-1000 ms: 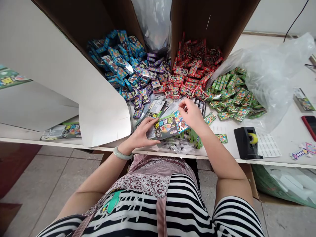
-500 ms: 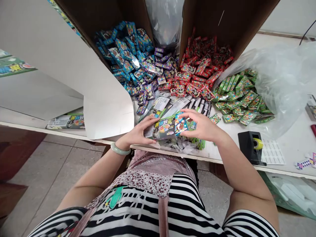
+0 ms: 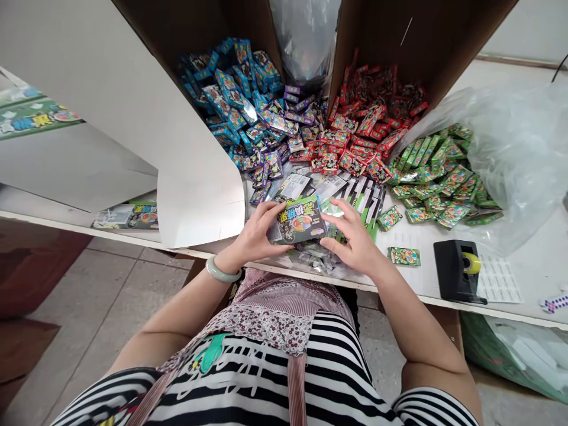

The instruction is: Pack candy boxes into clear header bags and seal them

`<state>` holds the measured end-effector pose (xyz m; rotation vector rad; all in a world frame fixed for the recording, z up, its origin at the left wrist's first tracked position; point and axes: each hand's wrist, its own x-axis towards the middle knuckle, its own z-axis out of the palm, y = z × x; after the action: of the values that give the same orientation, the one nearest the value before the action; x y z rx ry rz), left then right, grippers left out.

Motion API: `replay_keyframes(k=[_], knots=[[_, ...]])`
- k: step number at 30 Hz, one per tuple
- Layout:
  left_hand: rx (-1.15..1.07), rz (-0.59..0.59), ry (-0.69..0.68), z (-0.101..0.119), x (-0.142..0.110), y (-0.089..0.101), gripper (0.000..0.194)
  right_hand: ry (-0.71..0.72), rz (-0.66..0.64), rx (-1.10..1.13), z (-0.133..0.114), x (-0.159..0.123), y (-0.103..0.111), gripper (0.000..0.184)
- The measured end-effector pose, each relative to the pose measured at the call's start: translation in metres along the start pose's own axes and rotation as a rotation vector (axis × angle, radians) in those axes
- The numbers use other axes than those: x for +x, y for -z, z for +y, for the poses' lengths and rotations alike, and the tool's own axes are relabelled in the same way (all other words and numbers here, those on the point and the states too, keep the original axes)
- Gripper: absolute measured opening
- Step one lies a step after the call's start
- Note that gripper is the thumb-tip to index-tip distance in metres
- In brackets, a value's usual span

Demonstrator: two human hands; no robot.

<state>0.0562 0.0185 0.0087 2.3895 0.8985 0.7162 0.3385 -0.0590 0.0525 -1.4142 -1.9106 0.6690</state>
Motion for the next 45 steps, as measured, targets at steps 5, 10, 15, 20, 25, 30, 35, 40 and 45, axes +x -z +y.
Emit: replay_keyframes(k=[5,10,15,20,25,30,35,40,45], knots=[[-0.029,0.137,-0.006,0.014,-0.003,-0.009,0.097,-0.125,0.036,0.178,-0.002,-0.009,-0.019,0.046],[-0.496,0.154,0.133,0.028,-0.003,-0.029,0.052,-0.239,0.308,0.505,-0.001,-0.007,-0.039,0.041],[-0.79,0.079,0.212,0.035,-0.016,-0.049,0.071,-0.285,0.665,0.648,0.0,-0.012,-0.068,0.044],[-0.796,0.007,0.225,0.032,-0.027,-0.049,0.067,-0.372,0.65,0.639,-0.001,-0.022,-0.087,0.026],[-0.737,0.034,0.239,0.024,-0.031,-0.05,0.07,-0.413,0.733,0.769,0.003,-0.022,-0.096,0.043],[-0.774,0.03,0.273,0.018,-0.031,-0.054,0.063,-0.392,0.66,0.601,0.002,-0.022,-0.097,0.028],[-0.674,0.251,0.279,0.026,-0.012,-0.046,0.017,-0.261,0.409,0.461,0.001,-0.02,-0.078,0.023],[-0.757,0.29,0.297,0.038,0.008,-0.038,0.018,-0.322,0.238,0.773,0.01,-0.011,-0.06,0.031],[-0.713,0.228,0.265,0.042,0.007,-0.031,0.013,-0.226,0.19,0.581,0.003,-0.01,-0.051,0.023]])
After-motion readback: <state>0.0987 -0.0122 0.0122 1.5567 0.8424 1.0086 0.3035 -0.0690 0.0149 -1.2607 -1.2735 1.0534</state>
